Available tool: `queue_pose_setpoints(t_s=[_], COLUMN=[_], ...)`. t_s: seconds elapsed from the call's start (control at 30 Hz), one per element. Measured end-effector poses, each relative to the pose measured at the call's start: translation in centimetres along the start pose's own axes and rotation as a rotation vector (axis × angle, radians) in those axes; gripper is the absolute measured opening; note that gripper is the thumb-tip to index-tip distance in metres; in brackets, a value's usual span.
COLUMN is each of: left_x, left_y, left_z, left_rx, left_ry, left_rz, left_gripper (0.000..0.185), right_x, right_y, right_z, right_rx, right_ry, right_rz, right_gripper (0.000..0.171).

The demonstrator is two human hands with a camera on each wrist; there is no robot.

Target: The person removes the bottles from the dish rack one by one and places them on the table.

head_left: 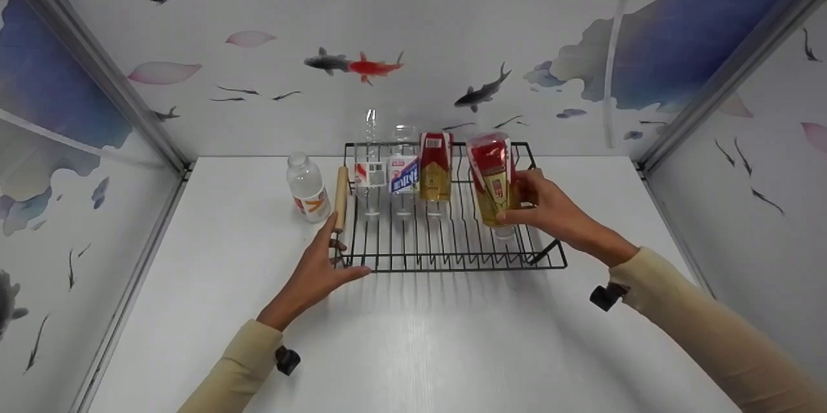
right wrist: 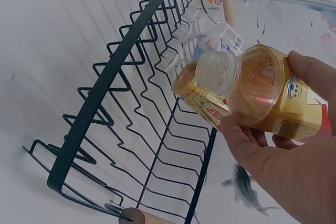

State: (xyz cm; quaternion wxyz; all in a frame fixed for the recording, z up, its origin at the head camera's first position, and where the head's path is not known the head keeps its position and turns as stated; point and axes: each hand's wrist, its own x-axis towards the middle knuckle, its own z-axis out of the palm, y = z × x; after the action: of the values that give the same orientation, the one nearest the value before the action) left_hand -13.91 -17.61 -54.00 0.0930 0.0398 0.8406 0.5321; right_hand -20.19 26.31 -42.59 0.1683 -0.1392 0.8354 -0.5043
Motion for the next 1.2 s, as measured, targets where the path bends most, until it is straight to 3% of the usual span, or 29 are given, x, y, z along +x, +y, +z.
queue_pose_setpoints(t_s=[0.47, 0.73, 1.2], left_x=[0.0, 0.0, 0.0], left_y=[0.0, 0.0, -0.1], left_z=[0.0, -0.1, -0.2], left_rx=[-0.004, 0.009, 0.012], left_ry=[-0.009, -0.009, -0.015], left_rz=[0.005, 0.016, 0.015], left_gripper=[0.132, 0.132, 0.132], right_x=[-1.0, -1.5, -1.8], right_y=[0.1, 0.0, 0.3], right_z=[0.5, 1.3, 2.7], right_rx=[-0.010, -0.004, -0.058], right_ry=[-0.029, -0.075, -0.075], right_rz=[-0.012, -0.063, -0.120], right_gripper=[0.080, 0.077, 0.077])
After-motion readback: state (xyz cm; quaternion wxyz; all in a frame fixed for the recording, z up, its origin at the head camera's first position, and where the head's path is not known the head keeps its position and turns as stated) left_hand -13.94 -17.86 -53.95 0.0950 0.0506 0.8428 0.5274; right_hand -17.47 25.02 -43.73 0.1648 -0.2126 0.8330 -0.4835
